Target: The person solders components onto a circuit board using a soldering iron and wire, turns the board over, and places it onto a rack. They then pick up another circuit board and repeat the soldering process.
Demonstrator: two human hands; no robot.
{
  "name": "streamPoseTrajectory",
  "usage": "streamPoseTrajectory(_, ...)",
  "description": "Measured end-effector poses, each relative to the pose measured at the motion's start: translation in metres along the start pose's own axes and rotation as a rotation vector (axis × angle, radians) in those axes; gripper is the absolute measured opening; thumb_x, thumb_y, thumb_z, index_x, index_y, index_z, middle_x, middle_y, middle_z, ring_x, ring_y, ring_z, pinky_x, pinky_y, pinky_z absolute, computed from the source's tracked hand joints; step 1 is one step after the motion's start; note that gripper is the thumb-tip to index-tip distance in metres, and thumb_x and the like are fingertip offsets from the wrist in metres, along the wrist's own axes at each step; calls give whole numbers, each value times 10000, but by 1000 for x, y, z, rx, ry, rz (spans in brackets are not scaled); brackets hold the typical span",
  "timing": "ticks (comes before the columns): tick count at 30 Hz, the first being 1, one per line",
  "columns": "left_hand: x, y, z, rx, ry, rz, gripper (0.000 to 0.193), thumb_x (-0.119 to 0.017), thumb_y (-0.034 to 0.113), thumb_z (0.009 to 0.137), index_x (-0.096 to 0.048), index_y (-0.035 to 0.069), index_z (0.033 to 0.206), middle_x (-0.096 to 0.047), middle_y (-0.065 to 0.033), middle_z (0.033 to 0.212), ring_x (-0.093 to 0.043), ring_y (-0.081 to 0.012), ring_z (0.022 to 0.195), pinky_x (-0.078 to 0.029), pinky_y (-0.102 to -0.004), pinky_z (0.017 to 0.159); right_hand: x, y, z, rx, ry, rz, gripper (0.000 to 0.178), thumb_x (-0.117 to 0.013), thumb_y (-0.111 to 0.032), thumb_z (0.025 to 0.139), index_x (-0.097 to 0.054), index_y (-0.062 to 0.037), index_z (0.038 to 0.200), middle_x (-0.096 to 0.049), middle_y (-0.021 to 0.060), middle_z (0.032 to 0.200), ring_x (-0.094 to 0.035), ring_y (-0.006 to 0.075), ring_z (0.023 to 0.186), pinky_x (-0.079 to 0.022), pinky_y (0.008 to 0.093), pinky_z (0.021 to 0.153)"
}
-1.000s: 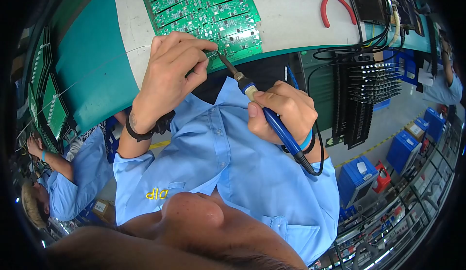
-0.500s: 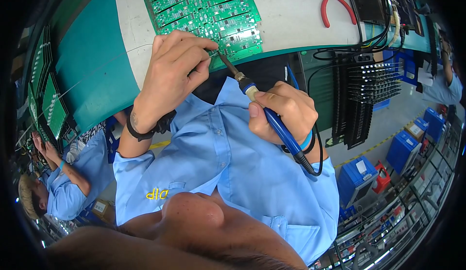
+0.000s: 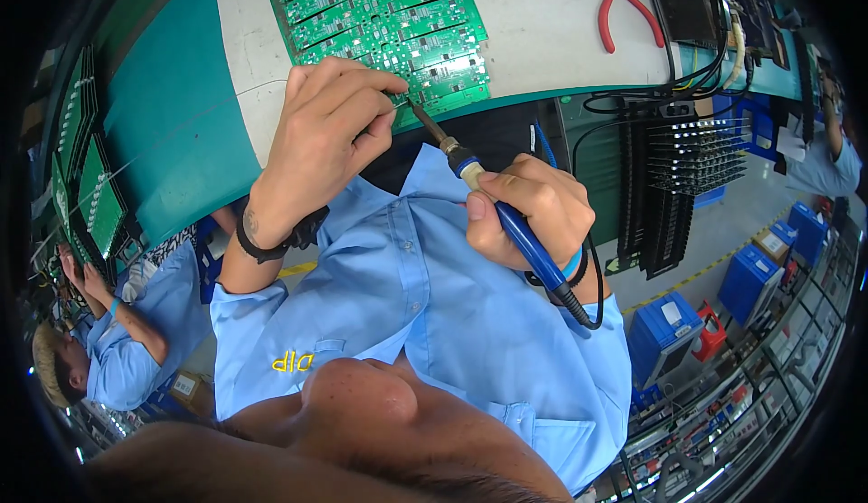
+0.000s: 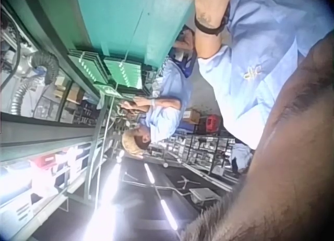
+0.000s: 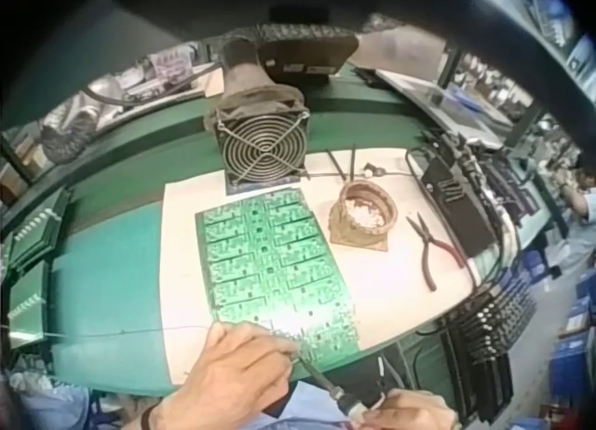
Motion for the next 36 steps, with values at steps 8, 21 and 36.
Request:
streamPoseTrajectory(8, -1, 0, -1, -17, 6, 3, 155, -755, 32, 745, -663, 68, 865, -710, 14, 1068, -618, -190, 1005, -403, -348, 856, 2, -1, 0, -9, -7, -10, 212, -754, -52, 823, -605, 31, 949, -669, 134, 700, -629, 214, 509, -499, 300, 481)
streamPoseTrajectory(21, 9, -18, -5, 26, 59, -60, 170, -745, 25, 803, -650, 61, 939, -687, -28, 1044, -622, -233, 980, -438, -348, 775, 6, 3, 4, -2, 25, 8, 201, -749, -58, 838, -605, 37, 942, -656, 132, 690, -611, 207, 506, -488, 304, 486)
streamPoseTrajectory(36, 8, -13, 1, -31, 29, -86, 206, -758, 5, 762, -644, 29, 932, -718, -55, 1075, -634, -258, 997, -473, -379, 809, -4, 5, 8, -15, 7, -9, 187, -698, -74, 888, -587, 42, 983, -631, 135, 687, -573, 184, 537, -519, 331, 595)
Point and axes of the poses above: each hand's wrist, its own z-axis towards the middle knuckle, its own x-axis out of the back of the hand, y = z × x, the point moved 9 cm from there along z, towards the middle knuckle
